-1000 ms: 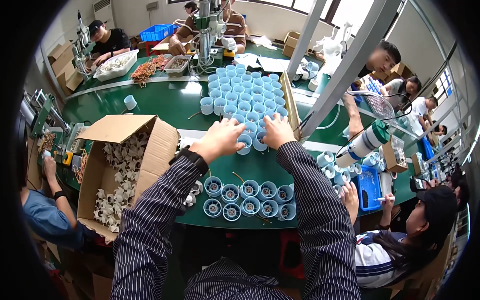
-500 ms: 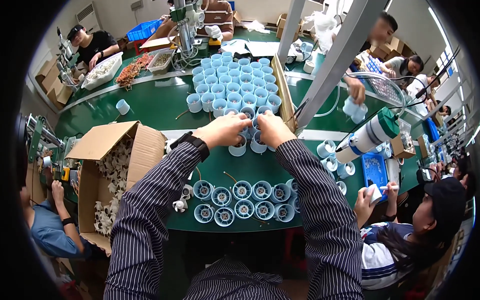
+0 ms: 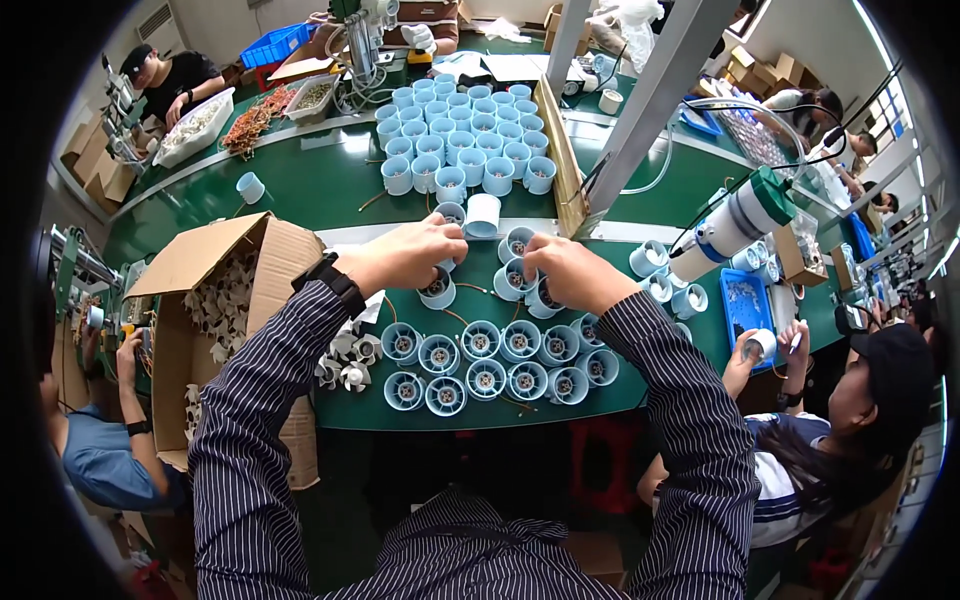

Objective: The person picks up a fan blade from a box, inserts it into a blue housing, and repeats this for several units. Then, the person uses a handheld dispenser to apply a substance to the center of each assembly.

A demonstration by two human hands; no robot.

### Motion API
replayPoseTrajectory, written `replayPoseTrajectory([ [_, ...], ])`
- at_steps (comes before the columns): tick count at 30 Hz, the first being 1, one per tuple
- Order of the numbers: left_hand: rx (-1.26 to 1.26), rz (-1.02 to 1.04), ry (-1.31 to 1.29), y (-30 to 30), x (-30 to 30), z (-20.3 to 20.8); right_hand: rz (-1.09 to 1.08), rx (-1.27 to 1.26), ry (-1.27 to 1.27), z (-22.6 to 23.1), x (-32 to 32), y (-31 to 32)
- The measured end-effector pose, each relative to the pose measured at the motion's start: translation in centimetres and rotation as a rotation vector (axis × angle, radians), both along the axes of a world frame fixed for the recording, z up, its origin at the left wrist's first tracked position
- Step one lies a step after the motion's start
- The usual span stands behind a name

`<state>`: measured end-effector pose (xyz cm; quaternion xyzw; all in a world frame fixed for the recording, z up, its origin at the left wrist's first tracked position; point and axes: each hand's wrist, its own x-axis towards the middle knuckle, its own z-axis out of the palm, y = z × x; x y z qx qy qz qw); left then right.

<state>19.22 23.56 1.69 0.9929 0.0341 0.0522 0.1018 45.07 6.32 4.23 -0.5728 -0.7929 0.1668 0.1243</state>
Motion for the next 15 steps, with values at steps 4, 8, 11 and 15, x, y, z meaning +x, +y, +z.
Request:
replayPoseTrajectory([
  [4,0.002,-0.017,0.168,-1.3,-0.6,0.9,-0.019,-0.057,-0.023,1.4,-0.4,-1.5],
  [8,-0.032,-0.049,0.208,-2.9,-1.0,1.5,0.03,-0.138,-0.013,2.4,0.1,-2.1],
  [11,-0.139,-0.076,0.112,-2.9,-1.4,2.4,0.014,-0.257,0.009,3.6,0.4,-1.7],
  [15,-0.239,-0.002,-0.012,-2.3,-1.4,3.3,-0.237,-0.122,0.139,4.4,0.1,-0.5],
])
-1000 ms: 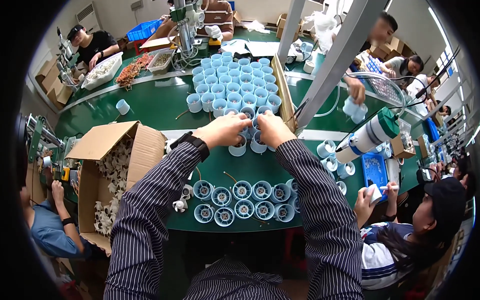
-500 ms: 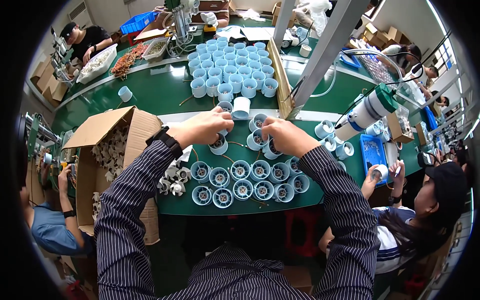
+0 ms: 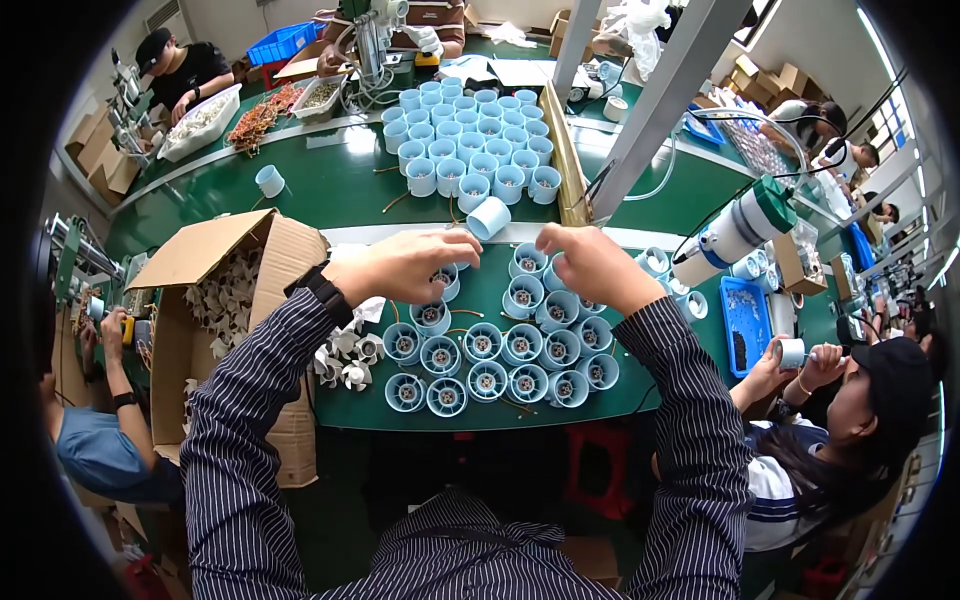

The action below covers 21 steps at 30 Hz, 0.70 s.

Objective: The person picks up a fan blade from a box, inserts it into a blue housing, and repeats this for several units. Then, the person uses a handheld dispenser to apply a substance to the center of each assembly.

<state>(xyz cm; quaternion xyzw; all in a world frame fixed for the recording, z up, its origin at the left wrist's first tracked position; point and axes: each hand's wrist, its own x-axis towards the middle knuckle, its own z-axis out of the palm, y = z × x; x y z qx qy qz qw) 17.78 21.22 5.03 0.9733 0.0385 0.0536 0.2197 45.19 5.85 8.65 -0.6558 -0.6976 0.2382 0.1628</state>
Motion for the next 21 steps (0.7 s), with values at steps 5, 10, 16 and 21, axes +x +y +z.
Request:
replayPoseTrajectory([
  [5,0.117,0.284,-0.164,0.8,1.2,-2.3,0.017,0.388,-0.209,-4.7,-2.0,0.8],
  [10,-0.086,0.297,-0.074,1.0,1.7,-4.6,0.038,0.268,-0.233,-6.0,-3.0,2.4],
  [16,-0.16,0.312,-0.127,0.8,3.3,-4.9,-0.089,0.459,-0.138,-6.0,-3.5,6.0],
  [21,-0.077,0.456,-0.01,1.4,3.0,-4.7,-0.056,0.471,-0.259,-9.0,-3.7,8.4],
])
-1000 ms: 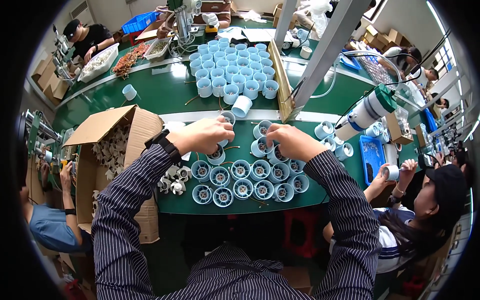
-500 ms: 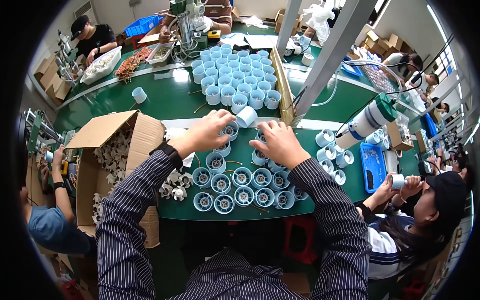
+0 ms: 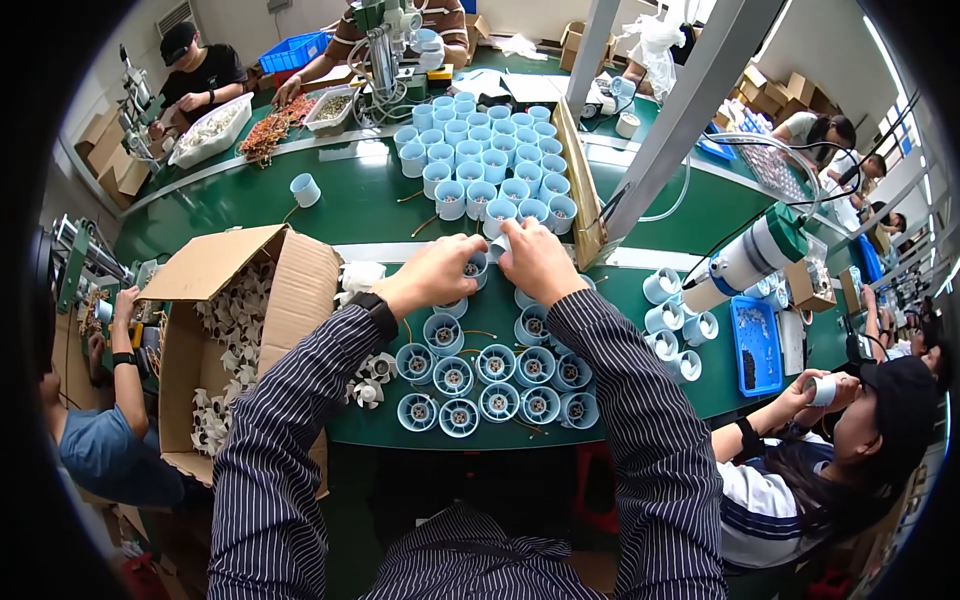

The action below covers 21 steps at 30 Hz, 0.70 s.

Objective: The person picks up a fan blade from a box, inserts it into a blue housing, and repeats this for several units. Then, the person uses a handheld dispenser to apply a substance to the center of each assembly.

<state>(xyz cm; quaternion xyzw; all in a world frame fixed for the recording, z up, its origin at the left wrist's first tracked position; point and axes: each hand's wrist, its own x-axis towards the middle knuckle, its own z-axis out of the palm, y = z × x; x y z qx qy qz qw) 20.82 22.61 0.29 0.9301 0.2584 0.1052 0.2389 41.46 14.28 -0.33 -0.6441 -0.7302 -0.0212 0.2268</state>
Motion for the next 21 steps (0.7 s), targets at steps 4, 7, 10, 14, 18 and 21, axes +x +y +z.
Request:
replayPoseTrajectory([
  [4,0.001,0.014,0.024,0.7,-1.5,0.8,0.016,-0.143,0.078,1.9,-0.4,-0.7],
  [7,-0.051,0.029,0.021,0.9,-2.7,0.6,0.207,-0.476,0.111,2.6,-0.7,-1.6],
  [10,-0.082,-0.026,0.007,0.6,-3.5,0.5,0.338,-0.52,0.131,3.3,-1.0,-2.7],
  [14,-0.167,-0.174,-0.004,0.5,-3.7,0.6,0.238,-0.257,0.194,3.7,0.1,-2.1],
  [18,-0.287,-0.209,0.047,0.5,-3.8,1.3,-0.049,0.061,-0.004,2.6,0.8,-0.1],
  [21,-0.236,-0.191,0.08,1.2,-4.1,0.4,-0.099,0.062,-0.11,2.1,1.0,1.5],
])
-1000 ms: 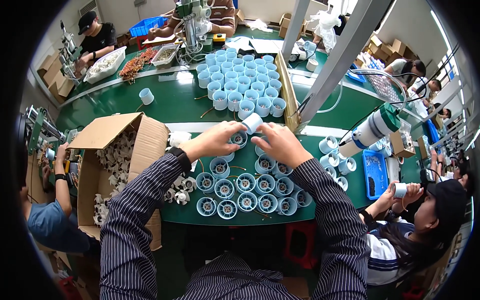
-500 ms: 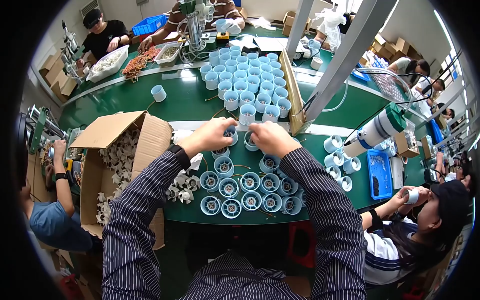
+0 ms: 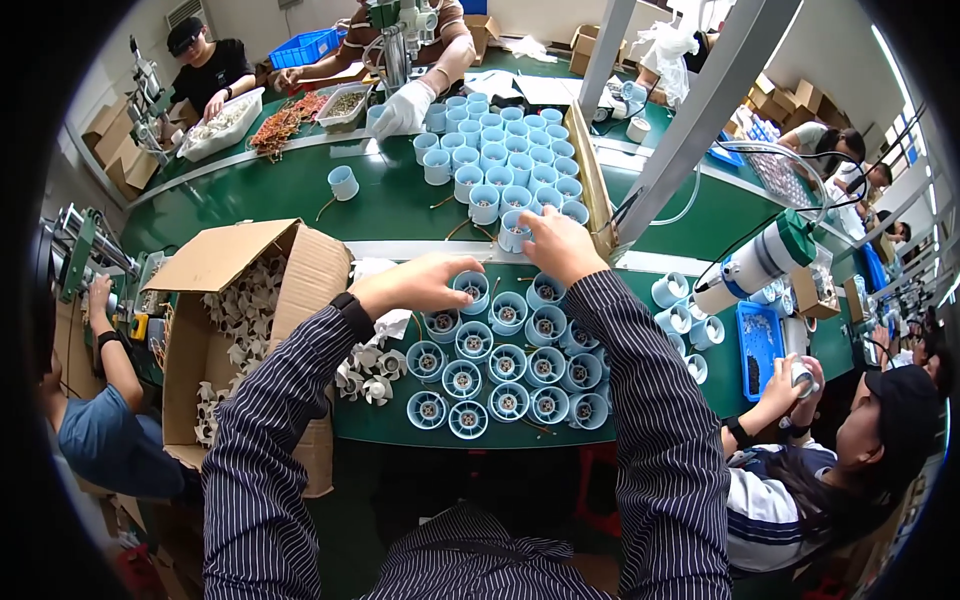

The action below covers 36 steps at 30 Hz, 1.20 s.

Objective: The person picks up a fan blade from a box, inserts it into a blue housing, and repeats this for several units. Then, the person uses a handheld dispenser to apply a substance to the center of each assembly.

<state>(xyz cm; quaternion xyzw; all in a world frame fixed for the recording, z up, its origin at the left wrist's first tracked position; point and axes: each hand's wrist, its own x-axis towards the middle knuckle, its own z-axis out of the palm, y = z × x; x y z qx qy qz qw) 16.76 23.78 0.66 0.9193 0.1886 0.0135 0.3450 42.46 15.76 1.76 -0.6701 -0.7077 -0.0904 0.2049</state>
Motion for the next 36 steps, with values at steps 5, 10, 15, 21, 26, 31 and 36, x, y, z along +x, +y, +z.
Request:
replayPoseTrajectory([
  [5,-0.034,0.032,0.08,-0.1,-0.4,1.3,0.199,-0.214,0.048,0.1,-0.5,0.6],
  [10,-0.15,0.11,0.206,-1.3,-1.2,2.9,0.325,-0.407,0.145,2.2,-4.7,-0.6],
  [15,0.032,0.165,0.052,-1.9,-0.6,1.7,0.313,-0.327,0.124,1.1,-5.2,-1.0],
  [21,-0.085,0.304,0.307,-2.2,-1.5,4.5,0.348,-0.333,0.217,1.1,-5.5,-1.1],
  [26,-0.042,0.353,0.397,-2.2,-2.3,6.3,0.4,-0.339,0.177,1.2,-6.2,-1.3],
  [31,0.266,0.309,0.06,-0.8,-4.2,2.6,0.381,-0.346,0.074,1.9,-5.8,-2.0],
  [36,0.148,0.25,0.164,-0.9,-3.0,3.1,0.499,-0.55,0.156,2.9,-4.7,-2.4],
])
